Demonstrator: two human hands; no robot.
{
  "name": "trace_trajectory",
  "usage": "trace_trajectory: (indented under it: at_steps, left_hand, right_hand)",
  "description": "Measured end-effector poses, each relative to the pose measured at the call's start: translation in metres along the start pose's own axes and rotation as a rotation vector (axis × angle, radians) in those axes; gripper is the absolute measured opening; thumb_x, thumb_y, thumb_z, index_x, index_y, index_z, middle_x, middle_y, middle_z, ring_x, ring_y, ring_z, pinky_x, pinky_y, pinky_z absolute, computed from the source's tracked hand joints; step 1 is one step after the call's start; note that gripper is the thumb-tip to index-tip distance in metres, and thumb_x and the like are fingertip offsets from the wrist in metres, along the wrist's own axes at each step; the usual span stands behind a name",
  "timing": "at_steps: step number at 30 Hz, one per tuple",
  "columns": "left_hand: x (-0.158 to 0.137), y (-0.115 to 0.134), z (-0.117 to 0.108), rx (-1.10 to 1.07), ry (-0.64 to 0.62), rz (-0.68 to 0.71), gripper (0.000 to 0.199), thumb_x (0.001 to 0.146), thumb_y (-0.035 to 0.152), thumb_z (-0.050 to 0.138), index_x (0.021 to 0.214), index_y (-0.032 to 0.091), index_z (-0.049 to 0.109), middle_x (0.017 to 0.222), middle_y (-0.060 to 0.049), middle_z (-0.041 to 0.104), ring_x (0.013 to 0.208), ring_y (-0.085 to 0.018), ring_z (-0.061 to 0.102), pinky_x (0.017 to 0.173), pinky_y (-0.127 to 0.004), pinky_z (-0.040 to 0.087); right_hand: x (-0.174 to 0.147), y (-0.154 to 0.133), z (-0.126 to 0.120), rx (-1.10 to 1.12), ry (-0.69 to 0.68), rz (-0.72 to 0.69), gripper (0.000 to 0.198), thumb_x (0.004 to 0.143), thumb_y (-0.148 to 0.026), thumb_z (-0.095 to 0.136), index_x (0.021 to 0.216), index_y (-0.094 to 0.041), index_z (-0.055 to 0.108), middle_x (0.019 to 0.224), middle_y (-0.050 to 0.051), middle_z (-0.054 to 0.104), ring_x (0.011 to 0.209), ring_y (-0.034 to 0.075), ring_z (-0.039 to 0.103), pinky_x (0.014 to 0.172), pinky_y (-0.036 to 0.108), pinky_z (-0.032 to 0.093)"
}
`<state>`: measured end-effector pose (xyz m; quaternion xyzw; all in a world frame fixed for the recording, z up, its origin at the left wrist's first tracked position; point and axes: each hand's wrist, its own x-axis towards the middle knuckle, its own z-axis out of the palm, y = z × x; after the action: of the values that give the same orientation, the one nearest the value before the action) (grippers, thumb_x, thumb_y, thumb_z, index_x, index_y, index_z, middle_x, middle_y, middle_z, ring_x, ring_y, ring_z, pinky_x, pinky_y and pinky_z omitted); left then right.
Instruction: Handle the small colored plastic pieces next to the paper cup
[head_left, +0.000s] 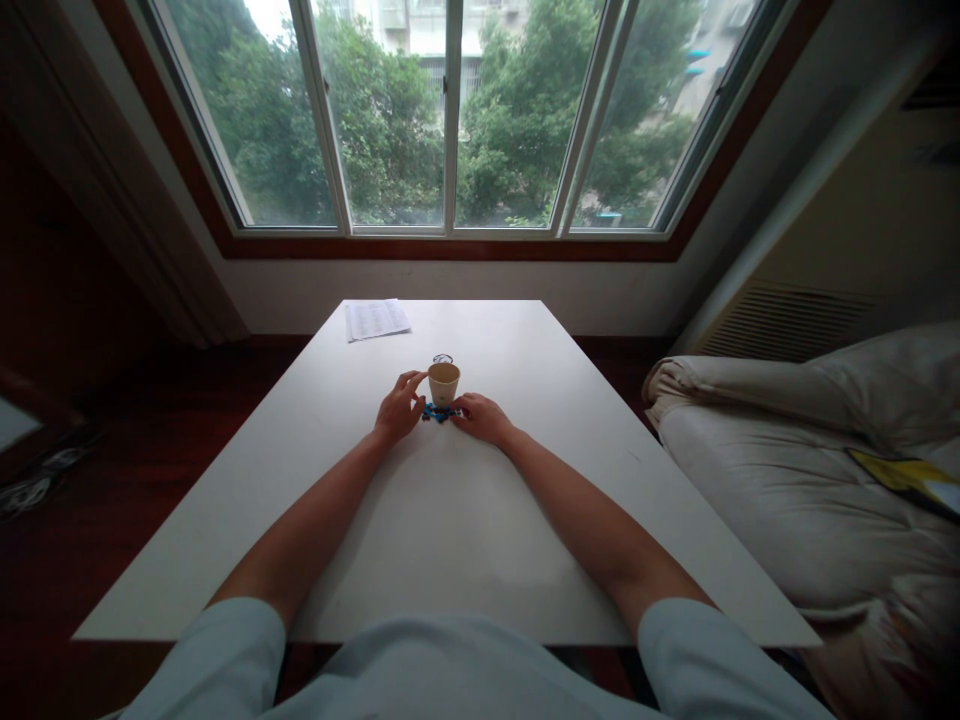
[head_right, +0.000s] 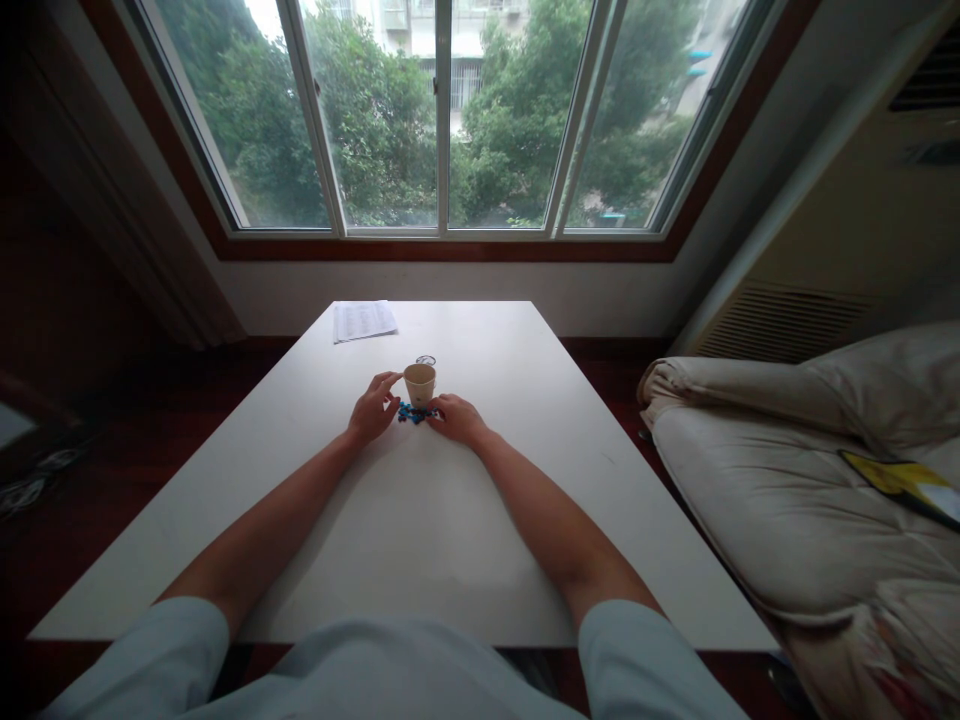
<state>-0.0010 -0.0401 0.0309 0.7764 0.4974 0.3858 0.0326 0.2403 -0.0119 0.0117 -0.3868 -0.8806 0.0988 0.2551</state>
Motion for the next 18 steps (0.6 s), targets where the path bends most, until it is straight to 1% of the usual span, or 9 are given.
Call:
trace_trajectory:
  at_steps: [4,9,14,18]
  left_hand:
    - [0.0,-0.004,0.002,-0.012,0.022,-0.011,0.053,0.091,0.02,0.049,0.143,0.026,0.045,0.143,-0.01,0.046,0.082,-0.011,0.063,0.078,-0.03,0.055]
    - [0.001,-0.007,0.003,-0.015,0.015,-0.036,0.05,0.091,0.02,0.05,0.14,0.025,0.049,0.14,-0.009,0.049,0.081,-0.011,0.063,0.078,-0.029,0.055]
    - [0.001,-0.013,0.006,-0.006,-0.065,-0.099,0.038,0.089,0.019,0.053,0.125,0.023,0.062,0.124,-0.007,0.06,0.079,-0.012,0.063,0.076,-0.029,0.053]
    - [0.0,-0.016,0.007,0.013,-0.114,-0.122,0.03,0.089,0.02,0.052,0.114,0.023,0.068,0.113,-0.005,0.064,0.079,-0.013,0.063,0.076,-0.028,0.051]
  right_hand:
    - [0.0,0.001,0.0,-0.028,-0.013,-0.013,0.022,0.087,-0.032,0.064,0.107,-0.025,0.069,0.088,0.002,0.061,0.082,0.014,0.054,0.073,0.023,0.038]
    - [0.0,0.003,0.002,-0.042,-0.011,-0.011,0.02,0.088,-0.031,0.063,0.106,-0.025,0.07,0.089,0.002,0.062,0.084,0.014,0.055,0.074,0.024,0.039]
    - [0.0,0.002,0.001,-0.03,-0.013,-0.017,0.015,0.089,-0.03,0.063,0.099,-0.024,0.071,0.089,0.003,0.061,0.084,0.014,0.055,0.075,0.023,0.04]
    - [0.0,0.002,0.001,-0.028,-0.008,-0.019,0.014,0.089,-0.028,0.061,0.098,-0.024,0.071,0.09,0.003,0.061,0.085,0.014,0.055,0.076,0.023,0.04]
